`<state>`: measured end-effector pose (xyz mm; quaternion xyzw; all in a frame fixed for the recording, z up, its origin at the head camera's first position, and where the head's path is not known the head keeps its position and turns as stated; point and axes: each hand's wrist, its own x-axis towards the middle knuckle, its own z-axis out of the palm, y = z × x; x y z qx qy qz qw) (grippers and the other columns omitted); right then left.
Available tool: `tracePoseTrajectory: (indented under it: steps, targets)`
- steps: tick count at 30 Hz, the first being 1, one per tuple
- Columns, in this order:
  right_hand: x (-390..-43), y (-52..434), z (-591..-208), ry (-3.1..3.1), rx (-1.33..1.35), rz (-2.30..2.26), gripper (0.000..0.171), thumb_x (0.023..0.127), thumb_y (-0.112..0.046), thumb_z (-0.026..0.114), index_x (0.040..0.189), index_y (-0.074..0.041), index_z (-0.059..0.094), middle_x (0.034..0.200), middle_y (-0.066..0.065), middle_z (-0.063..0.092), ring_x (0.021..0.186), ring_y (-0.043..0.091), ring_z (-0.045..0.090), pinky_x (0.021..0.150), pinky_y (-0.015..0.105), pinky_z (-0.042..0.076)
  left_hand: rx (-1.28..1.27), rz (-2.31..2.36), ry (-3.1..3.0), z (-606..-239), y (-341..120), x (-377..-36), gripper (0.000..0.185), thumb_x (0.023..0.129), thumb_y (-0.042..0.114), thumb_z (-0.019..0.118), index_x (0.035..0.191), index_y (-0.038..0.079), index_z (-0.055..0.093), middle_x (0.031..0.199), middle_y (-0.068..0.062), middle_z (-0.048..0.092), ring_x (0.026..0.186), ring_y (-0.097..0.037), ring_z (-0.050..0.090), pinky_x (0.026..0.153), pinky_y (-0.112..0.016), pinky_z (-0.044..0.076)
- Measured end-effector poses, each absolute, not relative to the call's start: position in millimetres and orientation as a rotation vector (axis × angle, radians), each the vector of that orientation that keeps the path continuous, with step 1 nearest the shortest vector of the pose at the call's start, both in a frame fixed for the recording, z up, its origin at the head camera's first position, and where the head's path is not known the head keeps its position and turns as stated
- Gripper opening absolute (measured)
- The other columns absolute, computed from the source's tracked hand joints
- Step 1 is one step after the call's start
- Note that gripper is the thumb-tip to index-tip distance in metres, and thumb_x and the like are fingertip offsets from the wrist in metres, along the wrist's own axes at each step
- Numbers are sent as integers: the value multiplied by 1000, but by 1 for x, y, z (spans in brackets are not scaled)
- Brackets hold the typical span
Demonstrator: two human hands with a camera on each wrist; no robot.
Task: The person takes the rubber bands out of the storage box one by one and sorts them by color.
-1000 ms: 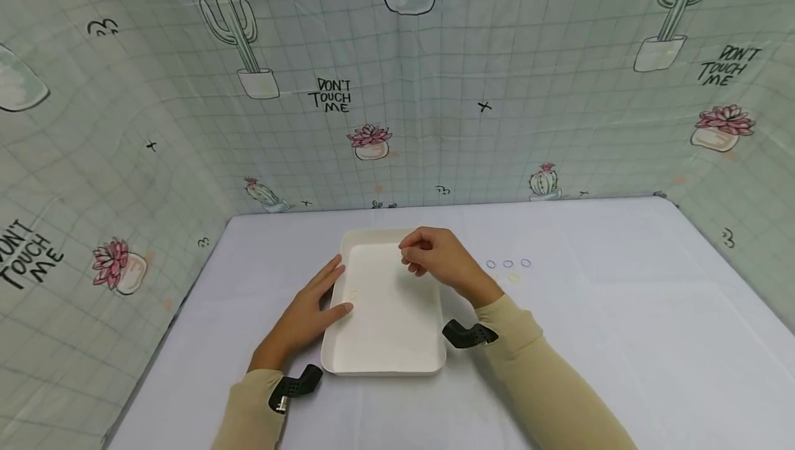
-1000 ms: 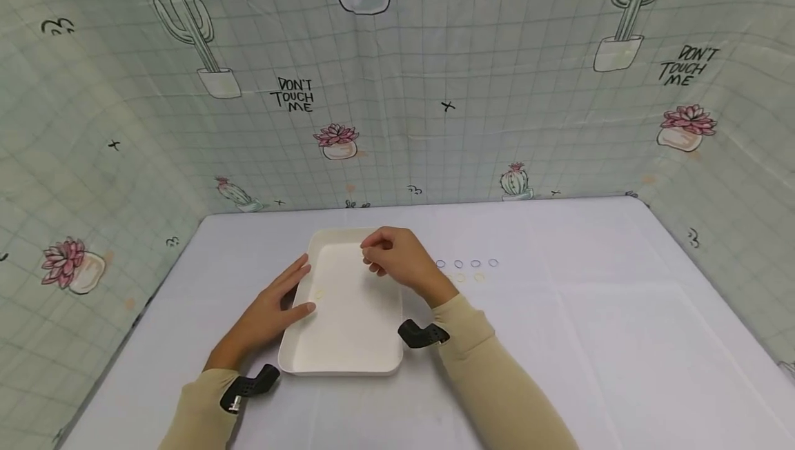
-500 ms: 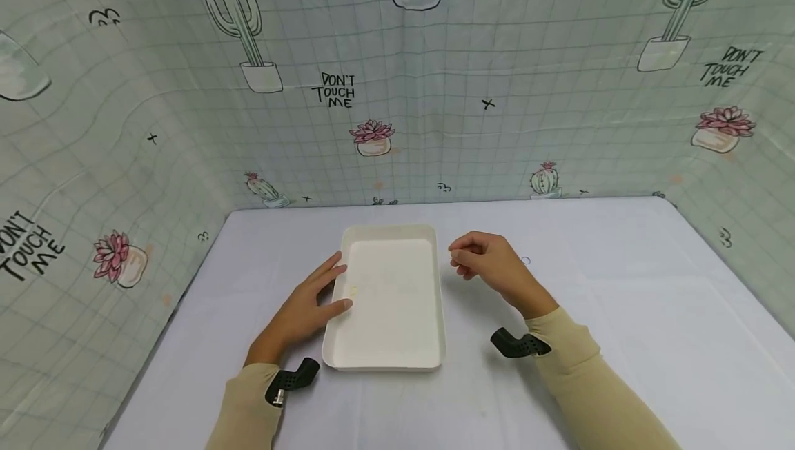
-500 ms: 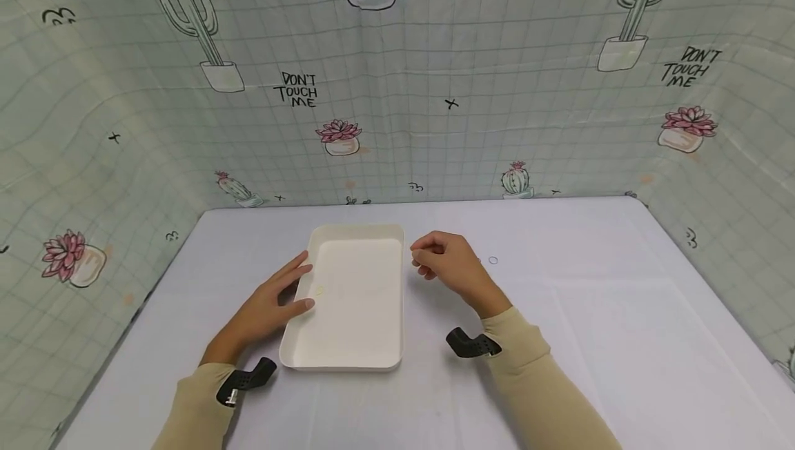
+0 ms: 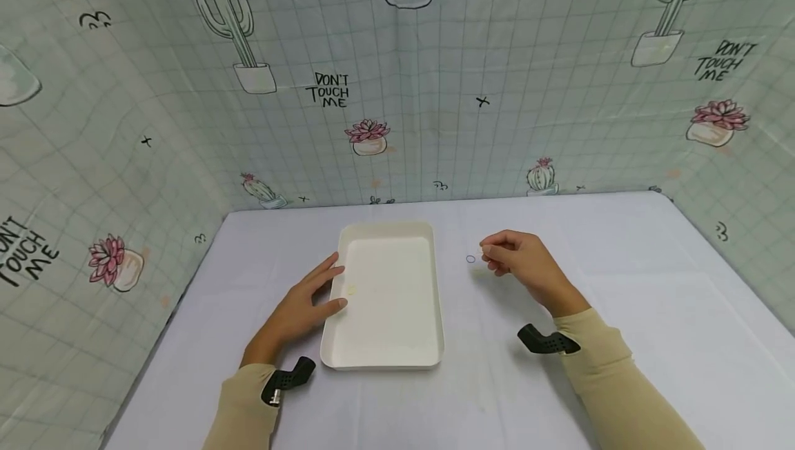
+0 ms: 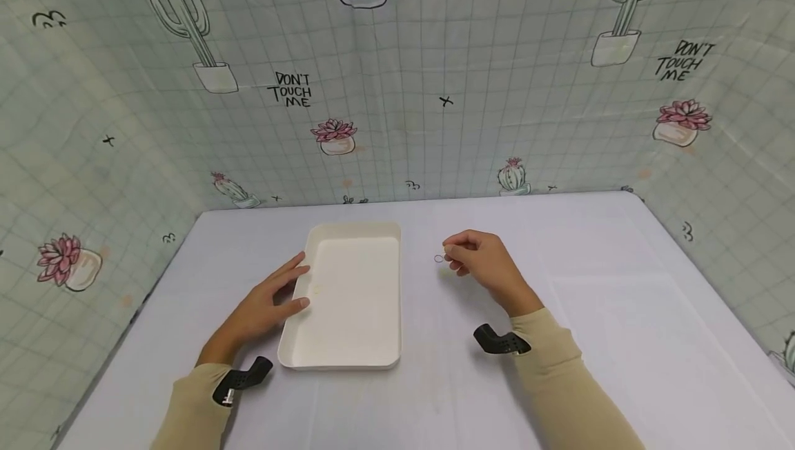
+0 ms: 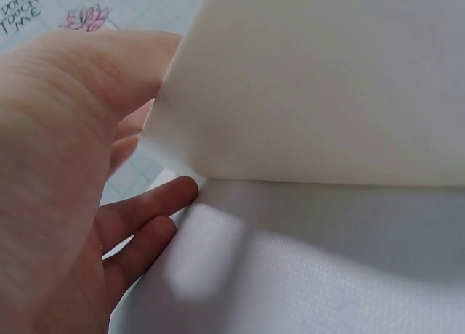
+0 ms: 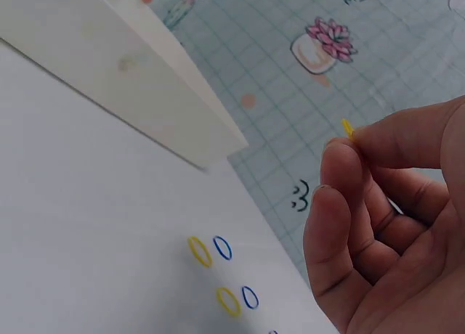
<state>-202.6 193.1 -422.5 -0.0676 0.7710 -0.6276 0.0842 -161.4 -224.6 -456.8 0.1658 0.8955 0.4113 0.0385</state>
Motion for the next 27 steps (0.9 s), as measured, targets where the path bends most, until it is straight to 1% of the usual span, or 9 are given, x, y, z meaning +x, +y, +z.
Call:
tracePoseTrajectory:
  steps: [3, 8, 15, 17, 21, 24, 27]
  targets:
    - [-202, 199, -424, 2311, -174, -1866, 38, 99, -20, 66, 117, 12, 62, 102, 26, 66, 83, 19, 63, 74, 32, 56, 501, 1265, 2732, -459, -226, -159, 66, 92, 37, 73, 149, 14, 50, 164, 6, 25, 150, -26, 22, 116, -58, 24]
    - [-201, 208, -424, 2345, -132, -1859, 39, 99, -23, 66, 119, 10, 62, 107, 28, 64, 85, 20, 64, 75, 32, 56, 470, 1280, 2727, -458, -226, -157, 65, 92, 39, 72, 149, 17, 50, 163, 11, 25, 151, -22, 21, 116, -57, 23]
    - [-200, 226, -423, 2352, -82, -1876, 38, 100, -19, 64, 121, 11, 60, 103, 18, 69, 87, 22, 65, 74, 30, 56, 460, 1291, 2717, -455, -225, -159, 65, 92, 40, 72, 149, 18, 49, 163, 13, 24, 151, -21, 19, 117, -55, 21]
    - [-198, 231, -423, 2355, -70, -1882, 38, 99, -18, 63, 122, 12, 58, 102, 16, 70, 87, 21, 65, 74, 30, 56, 458, 1284, 2717, -454, -225, -160, 66, 92, 40, 72, 150, 18, 49, 163, 13, 23, 151, -21, 19, 117, -56, 21]
    - [-196, 241, -423, 2364, -34, -1894, 37, 98, -17, 65, 120, 12, 57, 99, 10, 70, 83, 16, 64, 73, 29, 56, 465, 1276, 2707, -452, -224, -161, 67, 92, 39, 72, 151, 17, 48, 164, 12, 22, 151, -21, 18, 117, -56, 21]
    - [-195, 247, -425, 2374, -2, -1888, 37, 98, -18, 67, 119, 11, 59, 98, 8, 71, 84, 16, 64, 73, 29, 56, 471, 1270, 2702, -452, -225, -160, 67, 93, 40, 72, 151, 16, 47, 164, 11, 21, 151, -22, 18, 117, -56, 20]
    - [-194, 252, -427, 2394, 30, -1867, 39, 98, -19, 67, 120, 13, 60, 100, 10, 70, 85, 18, 65, 74, 29, 56, 474, 1268, 2703, -452, -225, -159, 67, 93, 39, 72, 151, 16, 48, 164, 11, 22, 151, -23, 18, 117, -58, 20]
